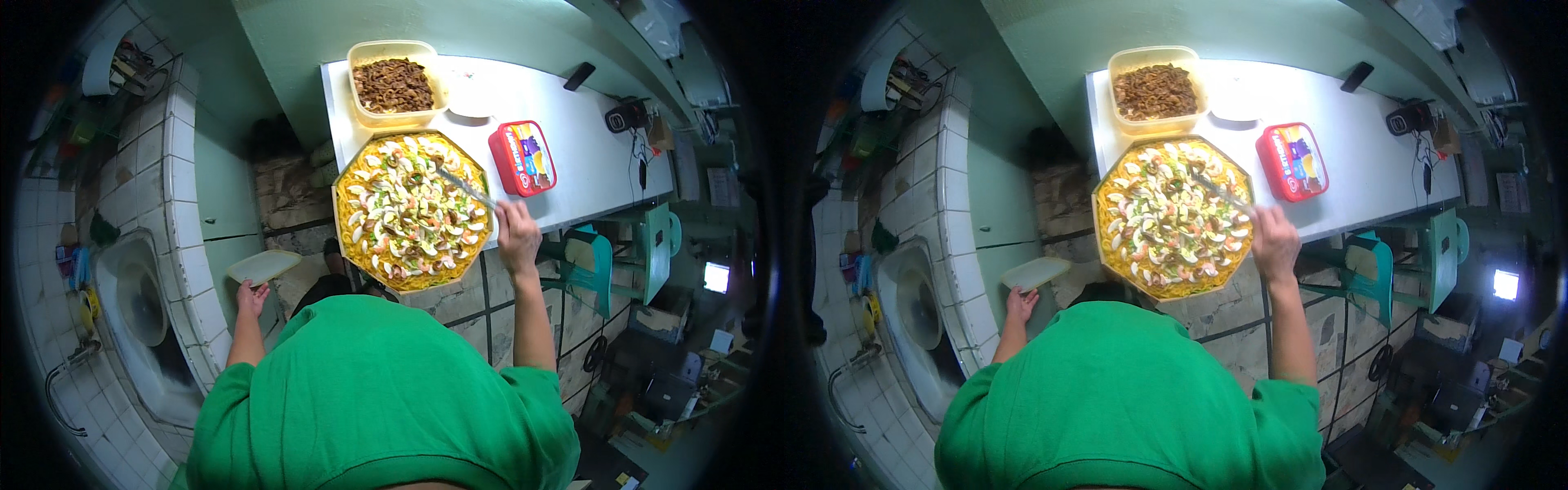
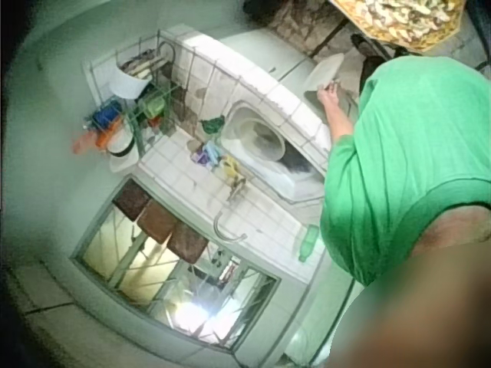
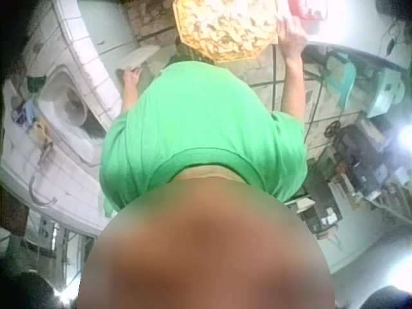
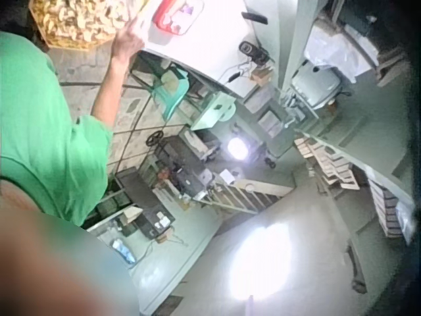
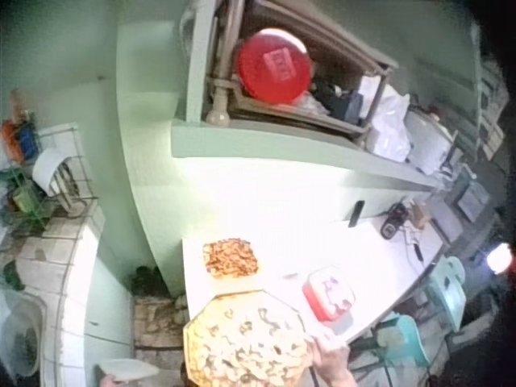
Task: The person uses tongs to transfer cooked meat from a yellow container onto a pizza base topped with sauce, cheese, and vegetables. The person repeatedly scoops meat and distributes it across the pizza surface.
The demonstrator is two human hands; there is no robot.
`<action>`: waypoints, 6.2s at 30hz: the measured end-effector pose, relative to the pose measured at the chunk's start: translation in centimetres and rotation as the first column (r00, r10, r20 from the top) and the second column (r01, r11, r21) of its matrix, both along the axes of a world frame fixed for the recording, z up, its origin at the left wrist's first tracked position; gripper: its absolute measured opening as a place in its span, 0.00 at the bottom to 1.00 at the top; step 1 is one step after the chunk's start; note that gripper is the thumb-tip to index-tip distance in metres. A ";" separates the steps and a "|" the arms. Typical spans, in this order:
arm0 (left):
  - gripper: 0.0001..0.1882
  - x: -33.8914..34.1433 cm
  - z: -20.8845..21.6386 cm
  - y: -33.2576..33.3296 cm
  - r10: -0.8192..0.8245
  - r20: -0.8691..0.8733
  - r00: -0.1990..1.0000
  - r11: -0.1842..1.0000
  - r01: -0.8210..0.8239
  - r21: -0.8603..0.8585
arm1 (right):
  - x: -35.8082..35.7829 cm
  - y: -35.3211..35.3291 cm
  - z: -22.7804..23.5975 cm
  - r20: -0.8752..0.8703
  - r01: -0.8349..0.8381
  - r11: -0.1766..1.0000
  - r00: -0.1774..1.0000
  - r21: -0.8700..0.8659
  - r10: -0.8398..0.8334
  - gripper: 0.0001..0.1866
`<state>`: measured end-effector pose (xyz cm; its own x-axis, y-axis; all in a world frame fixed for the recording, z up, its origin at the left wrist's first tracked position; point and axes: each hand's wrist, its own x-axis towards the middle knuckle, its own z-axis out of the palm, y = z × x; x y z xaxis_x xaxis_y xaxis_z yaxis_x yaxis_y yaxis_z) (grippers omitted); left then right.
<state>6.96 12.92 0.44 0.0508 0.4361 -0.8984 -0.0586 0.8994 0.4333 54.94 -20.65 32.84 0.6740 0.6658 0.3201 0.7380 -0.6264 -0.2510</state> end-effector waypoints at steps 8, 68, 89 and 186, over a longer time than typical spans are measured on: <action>0.21 1.0 0.1 -1.5 -0.115 0.003 0.993 0.993 0.115 0.021 | -7.1 -7.6 -2.6 0.081 -0.016 0.988 0.996 -0.154 0.029 0.09; 0.18 0.1 -0.4 0.9 -0.045 0.067 0.997 0.998 0.042 0.041 | 12.8 18.0 -4.8 0.094 0.173 0.959 0.983 -0.224 -0.155 0.12; 0.20 -0.5 1.2 -3.2 -0.065 0.038 0.997 0.997 0.063 0.039 | -4.5 -2.0 -8.2 -0.158 0.112 0.993 0.980 -0.044 -0.118 0.08; 0.16 -1.4 1.1 0.7 0.052 0.069 0.996 0.999 -0.052 0.005 | 12.2 25.5 -6.4 -0.047 0.014 0.998 0.999 -0.058 -0.017 0.13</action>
<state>5.58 13.61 1.52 0.0895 0.4456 -0.8908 -0.1353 0.8915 0.4324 67.14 4.87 26.44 0.6978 0.6715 0.2493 0.7162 -0.6520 -0.2487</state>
